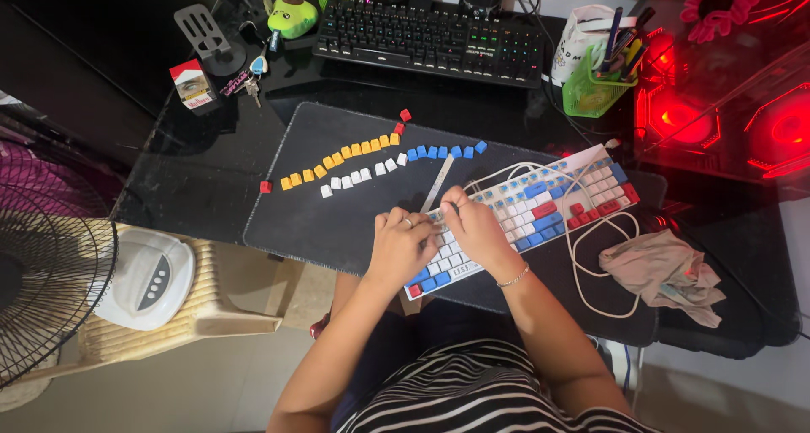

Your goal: The person assembles a mechanical keyboard by placing colored keycaps onto the keyboard base. They pick up keycaps from a mat and press them into place one by one, working across the keyboard surface.

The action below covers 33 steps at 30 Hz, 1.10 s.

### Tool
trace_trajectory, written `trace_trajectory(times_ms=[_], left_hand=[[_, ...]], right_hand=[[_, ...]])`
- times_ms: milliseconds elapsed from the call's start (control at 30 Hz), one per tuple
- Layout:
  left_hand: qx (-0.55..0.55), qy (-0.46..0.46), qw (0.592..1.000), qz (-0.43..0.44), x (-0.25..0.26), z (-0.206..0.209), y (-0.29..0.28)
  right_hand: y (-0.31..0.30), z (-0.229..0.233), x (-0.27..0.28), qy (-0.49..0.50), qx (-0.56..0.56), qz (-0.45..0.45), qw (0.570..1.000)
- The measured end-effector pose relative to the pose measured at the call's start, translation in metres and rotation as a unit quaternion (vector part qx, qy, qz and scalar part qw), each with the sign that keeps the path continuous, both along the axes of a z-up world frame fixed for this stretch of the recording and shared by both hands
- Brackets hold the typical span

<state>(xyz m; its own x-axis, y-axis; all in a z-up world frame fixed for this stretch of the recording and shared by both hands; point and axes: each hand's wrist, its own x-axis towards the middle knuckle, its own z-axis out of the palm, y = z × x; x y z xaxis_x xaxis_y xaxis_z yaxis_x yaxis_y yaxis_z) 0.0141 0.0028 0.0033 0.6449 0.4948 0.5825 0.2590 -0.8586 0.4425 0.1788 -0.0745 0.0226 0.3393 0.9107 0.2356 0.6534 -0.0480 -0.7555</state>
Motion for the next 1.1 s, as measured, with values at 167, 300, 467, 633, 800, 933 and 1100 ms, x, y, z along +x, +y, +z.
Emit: trace_trajectory(times_ms=[167, 300, 467, 633, 800, 933, 1100], left_hand=[[-0.029, 0.033, 0.999, -0.008, -0.007, 0.007, 0.002], [-0.033, 0.057, 0.998, -0.007, -0.009, 0.009, 0.004], [-0.01, 0.07, 0.998, -0.001, -0.01, -0.001, -0.002], [0.082, 0.062, 0.995, 0.012, -0.01, -0.007, -0.008], [-0.035, 0.017, 0.999, -0.009, -0.02, 0.01, -0.009], [-0.093, -0.06, 0.994, -0.001, -0.043, 0.014, 0.014], [-0.041, 0.002, 0.975, 0.217, -0.079, 0.002, 0.086]], right_hand=[[0.007, 0.015, 0.003, -0.004, -0.087, 0.029, 0.996], [0.009, 0.015, 0.001, 0.004, -0.103, 0.033, 0.994], [0.001, -0.005, -0.003, -0.043, -0.029, 0.044, 0.998], [-0.009, -0.033, -0.012, -0.129, 0.017, 0.01, 0.991], [-0.009, -0.026, -0.005, -0.01, -0.013, -0.027, 0.999], [-0.011, -0.014, -0.006, -0.021, 0.058, -0.042, 0.997], [-0.01, 0.0, -0.007, 0.009, 0.028, -0.059, 0.998]])
